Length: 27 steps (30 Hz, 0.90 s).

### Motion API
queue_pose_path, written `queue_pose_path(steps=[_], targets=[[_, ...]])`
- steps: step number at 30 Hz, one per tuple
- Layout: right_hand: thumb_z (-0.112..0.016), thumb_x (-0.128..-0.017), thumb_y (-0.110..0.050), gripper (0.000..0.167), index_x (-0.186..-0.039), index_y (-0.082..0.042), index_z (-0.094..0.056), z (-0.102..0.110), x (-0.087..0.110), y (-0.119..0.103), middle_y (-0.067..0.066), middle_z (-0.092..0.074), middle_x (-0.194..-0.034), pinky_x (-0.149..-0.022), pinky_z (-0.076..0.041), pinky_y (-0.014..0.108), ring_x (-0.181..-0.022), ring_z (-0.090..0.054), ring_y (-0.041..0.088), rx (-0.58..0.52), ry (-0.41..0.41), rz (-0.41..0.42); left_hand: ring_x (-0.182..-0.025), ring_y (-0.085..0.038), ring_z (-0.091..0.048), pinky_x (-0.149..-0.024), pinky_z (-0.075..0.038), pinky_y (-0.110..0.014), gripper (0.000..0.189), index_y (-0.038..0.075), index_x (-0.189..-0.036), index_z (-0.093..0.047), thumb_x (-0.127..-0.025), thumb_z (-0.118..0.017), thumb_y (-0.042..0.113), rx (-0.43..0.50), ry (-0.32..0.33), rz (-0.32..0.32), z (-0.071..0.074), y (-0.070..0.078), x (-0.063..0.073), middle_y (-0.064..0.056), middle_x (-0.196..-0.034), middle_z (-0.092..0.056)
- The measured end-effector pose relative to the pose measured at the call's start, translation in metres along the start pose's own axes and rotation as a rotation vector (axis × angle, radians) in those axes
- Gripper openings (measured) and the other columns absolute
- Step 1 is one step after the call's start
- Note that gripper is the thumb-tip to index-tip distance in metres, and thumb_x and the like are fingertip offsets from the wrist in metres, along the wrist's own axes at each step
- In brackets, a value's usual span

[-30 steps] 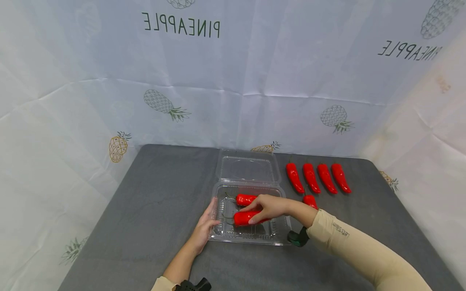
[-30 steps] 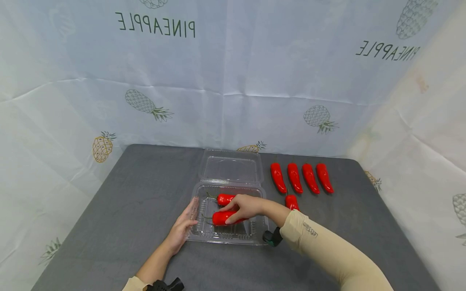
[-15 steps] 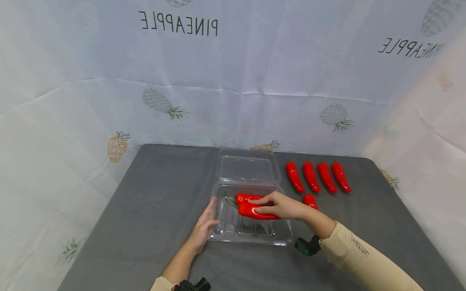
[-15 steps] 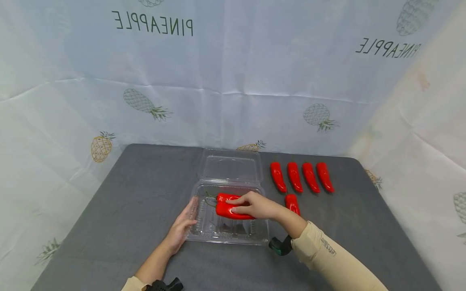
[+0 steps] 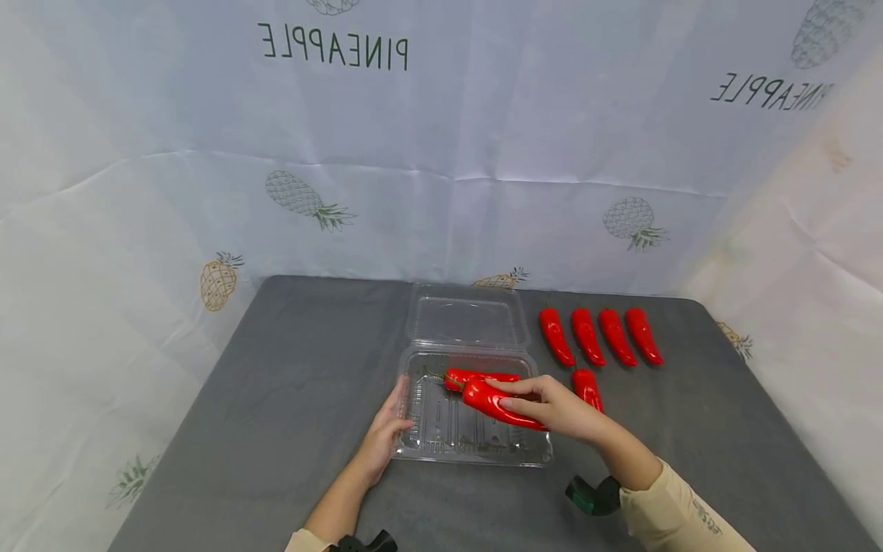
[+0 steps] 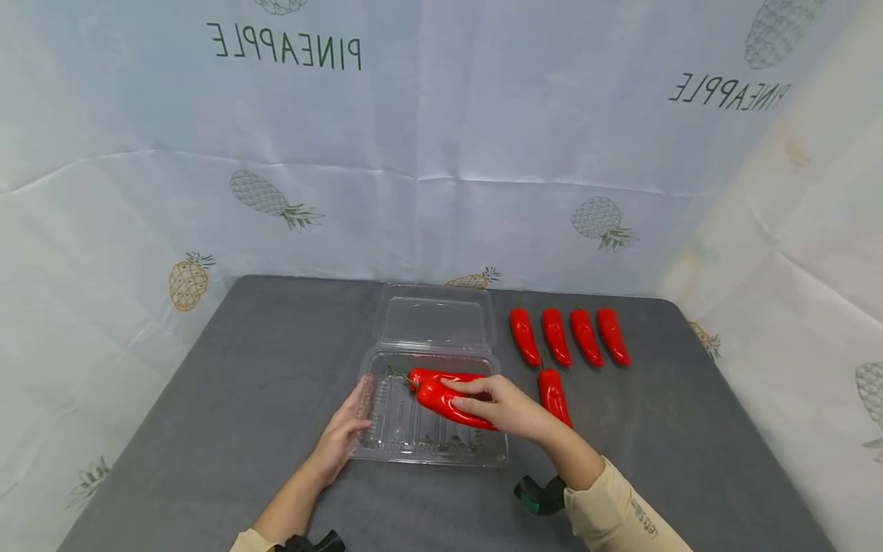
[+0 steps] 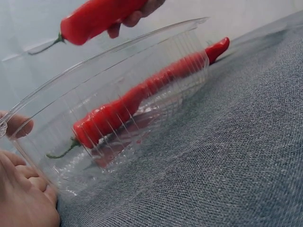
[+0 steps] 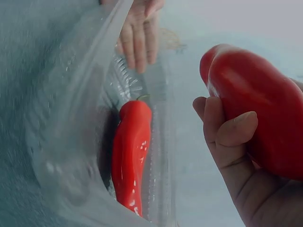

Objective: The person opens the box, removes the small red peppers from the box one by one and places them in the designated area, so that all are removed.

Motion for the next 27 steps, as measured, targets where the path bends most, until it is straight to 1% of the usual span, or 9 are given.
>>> queue_pose_path(steps=[1, 5, 9, 11, 15, 18, 21, 25, 27], targets=[[-0.058, -0.091, -0.025, 0.046, -0.132, -0.006, -0.052, -0.001, 0.003, 0.0, 0.014, -0.067, -0.111, -0.059, -0.047, 0.021, -0.07, -0.053, 0.01, -0.026, 0.006, -0.001, -0.143, -0.031, 0.013, -0.098, -0.016, 0.002, 0.075, -0.003, -0.147, 0.005, -0.085, -0.037, -0.004, 0.002, -0.002, 0.003, 0.0, 0.0, 0.0, -0.017, -0.156, 0.01], [-0.057, -0.091, -0.025, 0.047, -0.134, -0.008, -0.05, -0.005, 0.015, 0.004, 0.017, -0.062, -0.118, -0.064, -0.05, 0.024, -0.08, -0.055, 0.015, -0.089, 0.052, -0.023, -0.142, -0.032, 0.014, -0.098, -0.015, 0.002, 0.075, -0.003, -0.147, 0.006, -0.085, -0.037, -0.004, 0.007, -0.011, 0.0, -0.001, 0.0, 0.0, -0.017, -0.156, 0.011], [-0.056, -0.092, -0.026, 0.047, -0.135, -0.009, -0.049, -0.005, 0.023, 0.011, 0.019, -0.058, -0.126, -0.066, -0.049, 0.024, -0.089, -0.053, 0.016, -0.118, 0.114, -0.044, -0.142, -0.032, 0.014, -0.098, -0.016, 0.002, 0.075, -0.003, -0.147, 0.006, -0.085, -0.037, -0.004, 0.008, -0.011, -0.003, -0.001, 0.0, 0.0, -0.018, -0.156, 0.011], [-0.056, -0.091, -0.028, 0.048, -0.135, -0.01, -0.049, -0.005, 0.025, 0.014, 0.016, -0.054, -0.133, -0.068, -0.049, 0.024, -0.094, -0.052, 0.016, -0.126, 0.145, -0.057, -0.142, -0.032, 0.014, -0.098, -0.016, 0.002, 0.075, -0.003, -0.147, 0.006, -0.085, -0.037, -0.004, 0.009, -0.008, 0.001, -0.001, -0.001, 0.0, -0.017, -0.156, 0.011], [-0.056, -0.091, -0.025, 0.047, -0.135, -0.009, -0.05, 0.0, 0.028, 0.018, 0.016, -0.05, -0.137, -0.069, -0.05, 0.024, -0.099, -0.051, 0.018, -0.146, 0.198, -0.056, -0.143, -0.03, 0.013, -0.098, -0.016, 0.002, 0.075, -0.002, -0.147, 0.006, -0.086, -0.037, -0.003, 0.013, -0.003, 0.01, -0.001, -0.001, 0.0, -0.016, -0.156, 0.011], [-0.055, -0.092, -0.022, 0.046, -0.135, -0.007, -0.049, 0.005, 0.033, 0.021, 0.018, -0.049, -0.138, -0.07, -0.051, 0.025, -0.1, -0.05, 0.016, -0.176, 0.243, -0.051, -0.143, -0.03, 0.013, -0.098, -0.016, 0.002, 0.075, -0.002, -0.148, 0.006, -0.086, -0.038, -0.003, 0.015, -0.001, 0.013, 0.0, -0.001, -0.001, -0.016, -0.156, 0.01], [-0.054, -0.092, -0.022, 0.046, -0.135, -0.006, -0.048, 0.008, 0.039, 0.028, 0.013, -0.052, -0.136, -0.07, -0.051, 0.027, -0.1, -0.049, 0.015, -0.207, 0.298, -0.066, -0.143, -0.03, 0.012, -0.098, -0.017, 0.002, 0.075, -0.002, -0.148, 0.005, -0.086, -0.038, -0.003, 0.015, 0.0, 0.016, 0.0, -0.001, -0.001, -0.016, -0.156, 0.009], [-0.053, -0.093, -0.024, 0.047, -0.136, -0.008, -0.047, 0.011, 0.048, 0.039, -0.006, -0.057, -0.121, -0.069, -0.051, 0.029, -0.098, -0.048, 0.016, -0.259, 0.378, -0.133, -0.143, -0.031, 0.012, -0.098, -0.017, 0.002, 0.075, -0.002, -0.147, 0.006, -0.086, -0.037, -0.003, 0.015, 0.0, 0.014, 0.0, 0.0, -0.001, -0.017, -0.156, 0.01], [-0.053, -0.093, -0.025, 0.047, -0.137, -0.008, -0.046, 0.012, 0.053, 0.045, -0.013, -0.057, -0.114, -0.067, -0.052, 0.029, -0.095, -0.05, 0.016, -0.295, 0.407, -0.159, -0.143, -0.031, 0.013, -0.098, -0.017, 0.002, 0.075, -0.003, -0.147, 0.006, -0.086, -0.037, -0.003, 0.016, 0.0, 0.013, 0.0, 0.0, -0.001, -0.017, -0.156, 0.01]])
Point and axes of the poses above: each hand's wrist, its own x-axis away from the middle knuckle, its own z-axis out of the back of the hand, y = z × x, the point moved 2 cm from there along -x, towards the middle knuckle
